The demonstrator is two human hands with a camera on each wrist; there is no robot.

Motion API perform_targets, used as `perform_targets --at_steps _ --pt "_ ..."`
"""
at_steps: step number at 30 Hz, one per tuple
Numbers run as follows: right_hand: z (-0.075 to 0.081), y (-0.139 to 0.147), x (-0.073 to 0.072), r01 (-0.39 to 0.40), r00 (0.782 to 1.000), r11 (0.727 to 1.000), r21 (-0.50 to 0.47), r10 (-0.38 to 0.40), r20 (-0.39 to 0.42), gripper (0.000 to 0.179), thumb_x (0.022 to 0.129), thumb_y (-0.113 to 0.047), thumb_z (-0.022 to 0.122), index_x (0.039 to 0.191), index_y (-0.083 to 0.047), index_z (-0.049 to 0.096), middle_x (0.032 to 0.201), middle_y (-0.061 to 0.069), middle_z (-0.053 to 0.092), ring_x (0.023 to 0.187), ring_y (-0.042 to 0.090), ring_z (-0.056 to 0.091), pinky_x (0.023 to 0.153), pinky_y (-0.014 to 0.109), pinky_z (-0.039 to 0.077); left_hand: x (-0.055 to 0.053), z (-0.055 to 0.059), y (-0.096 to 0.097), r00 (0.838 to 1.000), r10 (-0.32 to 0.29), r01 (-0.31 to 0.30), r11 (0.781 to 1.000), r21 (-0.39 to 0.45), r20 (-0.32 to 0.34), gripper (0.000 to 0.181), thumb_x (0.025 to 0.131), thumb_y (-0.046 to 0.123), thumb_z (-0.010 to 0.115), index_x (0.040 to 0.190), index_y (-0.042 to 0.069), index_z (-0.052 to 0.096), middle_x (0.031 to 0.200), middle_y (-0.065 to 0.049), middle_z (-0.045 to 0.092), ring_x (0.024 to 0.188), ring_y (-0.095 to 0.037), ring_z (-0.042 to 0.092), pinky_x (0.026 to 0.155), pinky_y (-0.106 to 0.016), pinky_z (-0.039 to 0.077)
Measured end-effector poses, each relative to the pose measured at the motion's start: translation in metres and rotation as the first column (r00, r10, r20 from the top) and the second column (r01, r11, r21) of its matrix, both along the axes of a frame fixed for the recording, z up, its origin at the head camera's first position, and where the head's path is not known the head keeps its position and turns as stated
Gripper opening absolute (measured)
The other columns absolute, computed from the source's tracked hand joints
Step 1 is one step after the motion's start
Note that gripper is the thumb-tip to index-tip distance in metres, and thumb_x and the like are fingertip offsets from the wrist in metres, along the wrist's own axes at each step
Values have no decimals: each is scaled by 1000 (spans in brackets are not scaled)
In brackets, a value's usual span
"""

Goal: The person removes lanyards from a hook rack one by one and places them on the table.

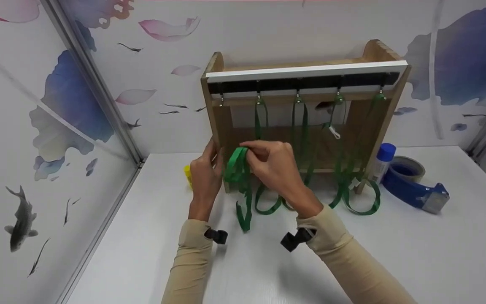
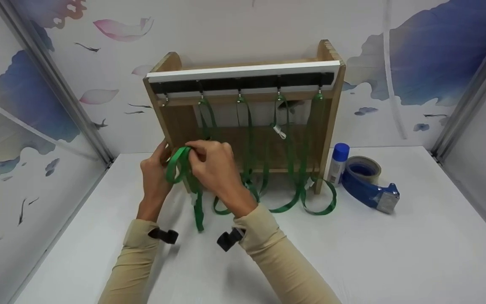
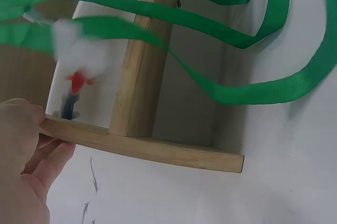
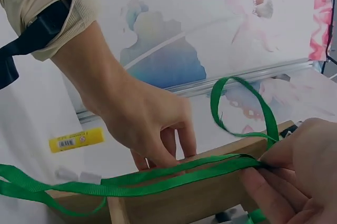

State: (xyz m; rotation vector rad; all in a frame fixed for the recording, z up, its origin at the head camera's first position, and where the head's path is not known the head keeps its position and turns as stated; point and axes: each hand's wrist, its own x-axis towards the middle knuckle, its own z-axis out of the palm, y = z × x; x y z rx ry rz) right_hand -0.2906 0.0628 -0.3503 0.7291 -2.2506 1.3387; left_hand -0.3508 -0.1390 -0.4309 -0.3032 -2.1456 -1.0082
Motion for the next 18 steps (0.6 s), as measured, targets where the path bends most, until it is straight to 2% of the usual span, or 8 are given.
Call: perform_targets --at_steps 4,6,8,11,13,17,18 --pt "-5 14 10 -35 997 999 37 32 73 27 108 -14 62 128 -13 81 120 3 83 95 11 83 73 26 67 1 0 1 1000 27 -26 1000 -7 13 50 109 27 67 155 10 59 143 -11 73 122 -29 76 92 -36 67" --pt "-9 20 16 -40 994 998 50 34 100 27 109 -15 62 128 -17 82 117 1 84 91 11 81 69 25 63 1 0 2 999 33 -33 999 -9 24 49 109 27 66 155 10 59 142 -11 74 122 -28 76 92 -35 67" --pt "-15 25 22 -45 990 997 58 37 136 27 109 -15 63 127 -21 82 114 -2 83 87 13 77 70 24 62 2 -1 3 999 38 -37 999 -13 36 50 109 27 66 156 11 59 141 -10 74 122 -28 76 93 -35 67" --pt "-22 33 29 -110 971 992 61 94 221 26 107 -15 65 125 -24 83 109 -5 82 82 18 70 68 27 61 2 -2 3 998 41 -41 999 -17 45 50 110 27 66 157 11 58 141 -10 75 123 -28 76 93 -35 67" --pt "-26 36 31 -210 933 978 21 194 304 27 107 -15 66 125 -23 83 108 -3 83 82 20 72 73 28 64 2 -3 2 998 42 -42 999 -15 38 50 110 26 66 157 10 58 141 -11 74 123 -29 76 93 -36 67" --pt "-30 40 28 -393 807 911 -125 407 428 28 106 -13 64 127 -21 82 109 4 84 89 27 78 86 38 69 1 -3 2 999 33 -33 999 -6 0 48 109 24 67 154 7 60 139 -14 75 120 -30 77 91 -37 68" --pt "-32 41 27 -417 784 897 -149 438 439 28 107 -13 64 127 -21 82 111 5 84 91 28 79 89 39 68 0 -3 2 1000 31 -31 1000 -4 -6 47 109 23 67 153 7 61 138 -14 75 119 -30 78 91 -37 68"
